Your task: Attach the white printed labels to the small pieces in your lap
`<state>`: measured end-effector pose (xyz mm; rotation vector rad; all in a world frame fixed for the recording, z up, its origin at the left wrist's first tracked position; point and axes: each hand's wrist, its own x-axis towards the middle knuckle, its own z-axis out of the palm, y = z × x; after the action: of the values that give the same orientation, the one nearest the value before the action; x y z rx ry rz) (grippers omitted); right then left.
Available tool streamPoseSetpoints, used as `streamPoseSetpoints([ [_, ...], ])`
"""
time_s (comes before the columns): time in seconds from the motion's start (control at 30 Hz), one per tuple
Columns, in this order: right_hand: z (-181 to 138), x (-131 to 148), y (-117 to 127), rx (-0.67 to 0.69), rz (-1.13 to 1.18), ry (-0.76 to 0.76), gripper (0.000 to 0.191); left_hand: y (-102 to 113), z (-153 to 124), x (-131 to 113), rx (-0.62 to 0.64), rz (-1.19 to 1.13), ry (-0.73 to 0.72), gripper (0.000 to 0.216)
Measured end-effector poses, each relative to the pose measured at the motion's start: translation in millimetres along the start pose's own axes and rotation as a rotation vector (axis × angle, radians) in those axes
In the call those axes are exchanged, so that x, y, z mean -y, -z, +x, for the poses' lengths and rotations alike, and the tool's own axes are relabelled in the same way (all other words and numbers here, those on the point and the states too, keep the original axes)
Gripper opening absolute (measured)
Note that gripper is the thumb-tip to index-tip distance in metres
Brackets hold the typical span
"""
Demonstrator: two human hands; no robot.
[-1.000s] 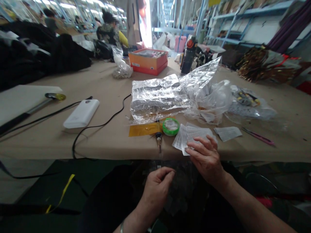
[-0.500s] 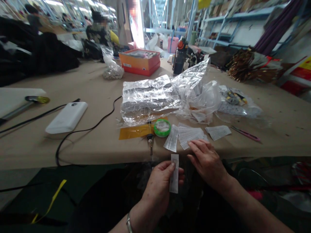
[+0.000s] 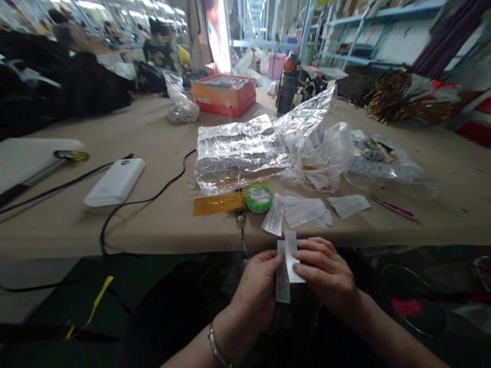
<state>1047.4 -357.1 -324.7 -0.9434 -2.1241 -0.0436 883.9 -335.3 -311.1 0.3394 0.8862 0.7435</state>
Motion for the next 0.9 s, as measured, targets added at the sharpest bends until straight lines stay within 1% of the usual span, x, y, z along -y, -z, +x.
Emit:
streamPoseSetpoints([
  [0.07,-3.4,9.4,-3.8,0.053,0.040,0.043,0.013,1.0,0.0,1.4,0.043,-0.060,-0.027,0.010],
  [0.13,-6.8,13.7,-7.7,0.075,0.058,0.068,0.012,1.7,-0.2,3.3,0.049,-0.103,-0.025,0.010],
  [0.2,-9.0,14.8,-10.3,0.085,0.062,0.071,0.012,2.0,-0.5,5.6,0.053,-0.129,-0.022,0.013],
  [0.3,-8.8,18.3,-11.2,0.115,0.056,0.061,0.014,2.1,-0.6,8.9,0.062,-0.106,-0.022,0.016],
  [0.4,-6.2,23.4,-7.7,0.141,0.057,0.060,0.015,2.3,-0.1,10.7,0.045,-0.091,-0.026,0.015],
  [0.47,-5.7,19.9,-1.2,0.140,0.057,0.045,0.017,2.2,0.0,10.3,0.009,-0.075,-0.016,0.014],
  [0.53,-8.0,5.2,10.0,0.116,0.003,-0.033,0.028,1.7,-0.4,8.6,-0.059,-0.022,0.009,0.013],
  [0.57,-10.3,-6.1,17.4,0.096,-0.067,-0.106,0.035,1.4,-0.7,7.5,-0.097,0.013,0.025,0.012],
  [0.63,-17.0,-33.1,33.6,0.060,-0.290,-0.284,0.047,0.8,-1.6,5.9,-0.154,0.071,0.046,0.011],
  [0.7,-25.4,-58.3,48.3,0.093,-0.513,-0.414,0.061,0.0,-2.8,5.7,-0.168,0.099,0.055,0.012],
  [0.73,-29.8,-68.0,53.9,0.141,-0.587,-0.440,0.064,-0.5,-3.6,6.1,-0.165,0.103,0.058,0.012],
  [0.77,-34.0,-75.1,58.0,0.194,-0.628,-0.443,0.064,-1.0,-4.4,6.7,-0.163,0.106,0.062,0.012],
  [0.83,-41.6,-82.1,62.6,0.263,-0.640,-0.406,0.052,-2.4,-6.2,8.1,-0.172,0.114,0.064,0.011],
  [0.9,-48.0,-83.4,64.7,0.245,-0.608,-0.356,0.041,-3.7,-7.7,8.8,-0.186,0.126,0.065,0.010],
])
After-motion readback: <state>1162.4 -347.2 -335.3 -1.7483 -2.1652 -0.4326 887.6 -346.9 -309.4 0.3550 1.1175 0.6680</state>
